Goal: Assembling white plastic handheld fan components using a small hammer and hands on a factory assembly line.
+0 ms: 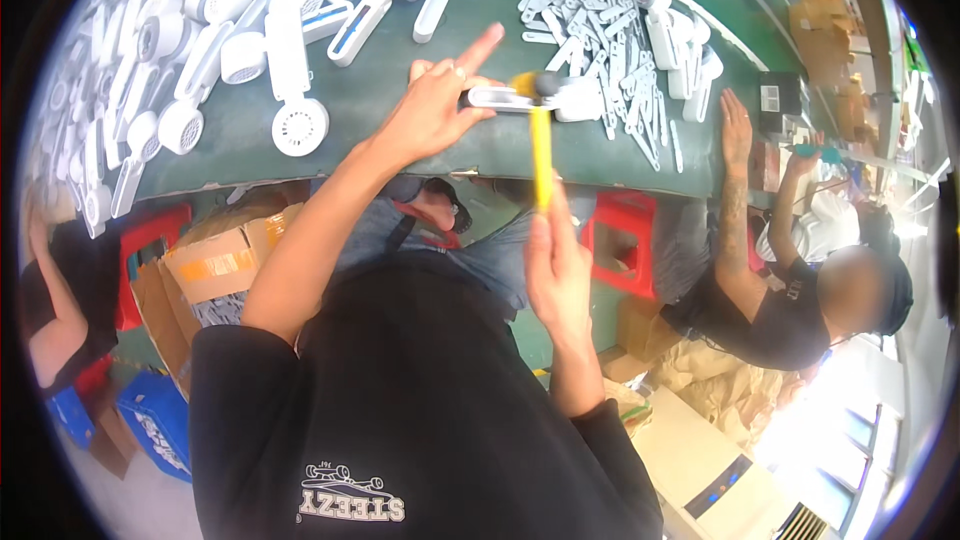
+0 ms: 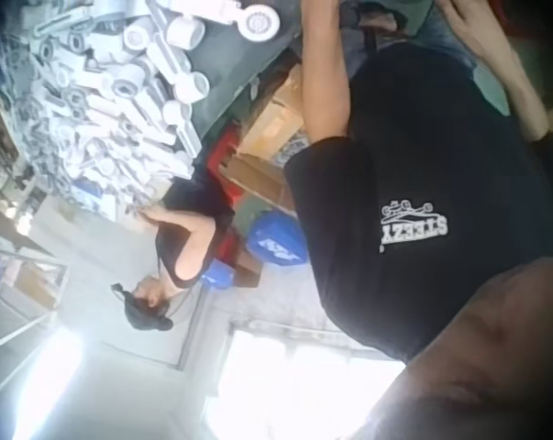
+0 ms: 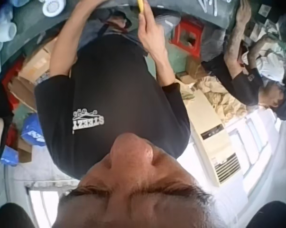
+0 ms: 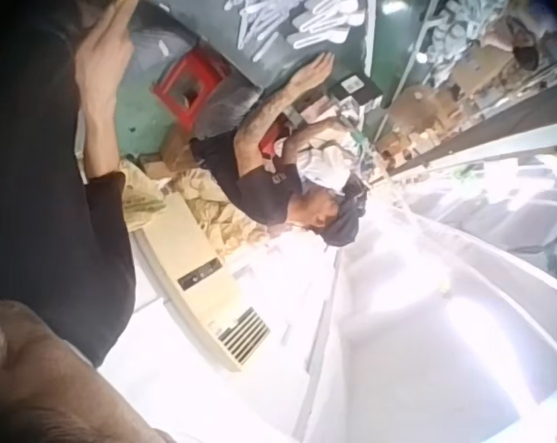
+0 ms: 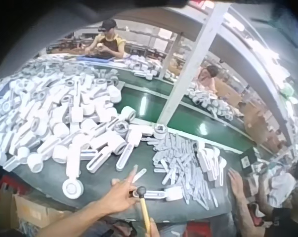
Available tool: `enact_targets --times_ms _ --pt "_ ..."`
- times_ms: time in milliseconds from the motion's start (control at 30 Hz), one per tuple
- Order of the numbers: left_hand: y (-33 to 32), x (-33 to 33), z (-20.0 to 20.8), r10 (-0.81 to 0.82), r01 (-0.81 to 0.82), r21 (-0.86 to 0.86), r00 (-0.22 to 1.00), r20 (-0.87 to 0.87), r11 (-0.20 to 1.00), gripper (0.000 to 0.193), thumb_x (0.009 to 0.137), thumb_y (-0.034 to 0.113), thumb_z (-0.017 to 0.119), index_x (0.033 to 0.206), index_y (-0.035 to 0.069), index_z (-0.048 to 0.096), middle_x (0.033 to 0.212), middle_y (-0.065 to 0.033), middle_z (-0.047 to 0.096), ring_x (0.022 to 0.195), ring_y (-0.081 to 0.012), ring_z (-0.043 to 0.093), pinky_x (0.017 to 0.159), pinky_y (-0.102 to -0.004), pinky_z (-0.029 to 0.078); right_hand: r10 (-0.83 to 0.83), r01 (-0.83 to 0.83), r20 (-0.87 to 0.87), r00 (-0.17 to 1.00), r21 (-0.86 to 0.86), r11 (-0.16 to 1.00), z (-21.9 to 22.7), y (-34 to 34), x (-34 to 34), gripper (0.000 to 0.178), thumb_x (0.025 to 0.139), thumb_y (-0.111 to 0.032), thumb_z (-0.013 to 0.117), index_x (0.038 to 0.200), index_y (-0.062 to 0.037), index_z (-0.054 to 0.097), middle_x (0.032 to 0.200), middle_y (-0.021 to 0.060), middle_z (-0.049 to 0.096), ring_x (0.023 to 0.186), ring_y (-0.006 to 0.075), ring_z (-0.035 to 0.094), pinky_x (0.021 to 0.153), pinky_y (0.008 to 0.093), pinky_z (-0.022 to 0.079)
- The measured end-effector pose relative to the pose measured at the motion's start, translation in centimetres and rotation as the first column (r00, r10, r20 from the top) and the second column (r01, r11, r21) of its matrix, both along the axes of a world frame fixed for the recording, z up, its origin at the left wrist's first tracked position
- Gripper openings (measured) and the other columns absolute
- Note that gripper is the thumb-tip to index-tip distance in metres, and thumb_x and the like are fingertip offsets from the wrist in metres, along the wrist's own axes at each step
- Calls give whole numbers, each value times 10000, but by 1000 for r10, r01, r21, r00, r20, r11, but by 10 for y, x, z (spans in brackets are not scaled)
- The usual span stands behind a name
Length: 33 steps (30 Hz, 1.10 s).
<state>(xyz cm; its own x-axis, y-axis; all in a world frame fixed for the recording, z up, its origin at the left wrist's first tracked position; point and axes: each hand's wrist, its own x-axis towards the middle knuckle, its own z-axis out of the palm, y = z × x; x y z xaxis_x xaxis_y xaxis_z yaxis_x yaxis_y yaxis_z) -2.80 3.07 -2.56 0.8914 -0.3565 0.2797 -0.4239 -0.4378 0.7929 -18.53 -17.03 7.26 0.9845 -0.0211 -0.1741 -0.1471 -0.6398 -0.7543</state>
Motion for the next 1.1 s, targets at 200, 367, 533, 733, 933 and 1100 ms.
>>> enact_targets --times_ms 200,367,533,733,933,1100 --pt "-5 -6 -4 -4 -27 87 940 340 996 338 916 160 782 1248 219 801 1273 4 770 946 -200 636 900 -336 405 -271 274 -84 959 24 961 17 -18 -13 544 1143 -213 454 1669 -119 356 740 114 594 593 152 579 588 328 496" --pt "-6 -9 -1 5 -35 92 951 309 995 349 904 154 807 1248 212 802 1184 22 785 914 -184 637 884 -338 408 -257 257 10 966 -10 966 -11 -6 -16 569 1135 -194 449 1683 -138 308 849 234 694 664 368 720 613 426 540" --pt "-8 -9 -1 2 -34 103 956 294 994 352 897 148 812 1243 208 805 1165 13 788 912 -183 641 883 -337 408 -226 229 52 973 -62 971 8 -11 -17 578 1128 -204 465 1668 -80 301 971 324 718 813 519 719 658 529 563" --pt "-4 -6 1 8 -39 97 953 304 995 363 890 146 819 1248 203 804 1151 -8 791 912 -189 650 881 -335 413 -203 202 -45 978 -33 979 9 -5 -13 591 1101 -108 498 1662 -69 314 1210 357 681 926 520 724 724 531 586" --pt "-9 -1 0 13 -45 90 946 324 995 368 879 132 827 1241 191 806 1127 -10 791 893 -194 651 878 -335 417 -181 156 -136 974 -176 972 2 -4 -4 599 1093 -108 513 1656 -50 315 1022 360 699 784 517 706 626 532 550" --pt "-5 -6 7 19 -40 89 975 223 995 487 870 139 840 1348 173 749 1132 -20 796 903 -193 645 889 -345 425 -133 137 188 973 -4 991 24 2 -24 583 1095 -113 507 1633 31 335 1136 334 716 865 494 747 712 493 590"
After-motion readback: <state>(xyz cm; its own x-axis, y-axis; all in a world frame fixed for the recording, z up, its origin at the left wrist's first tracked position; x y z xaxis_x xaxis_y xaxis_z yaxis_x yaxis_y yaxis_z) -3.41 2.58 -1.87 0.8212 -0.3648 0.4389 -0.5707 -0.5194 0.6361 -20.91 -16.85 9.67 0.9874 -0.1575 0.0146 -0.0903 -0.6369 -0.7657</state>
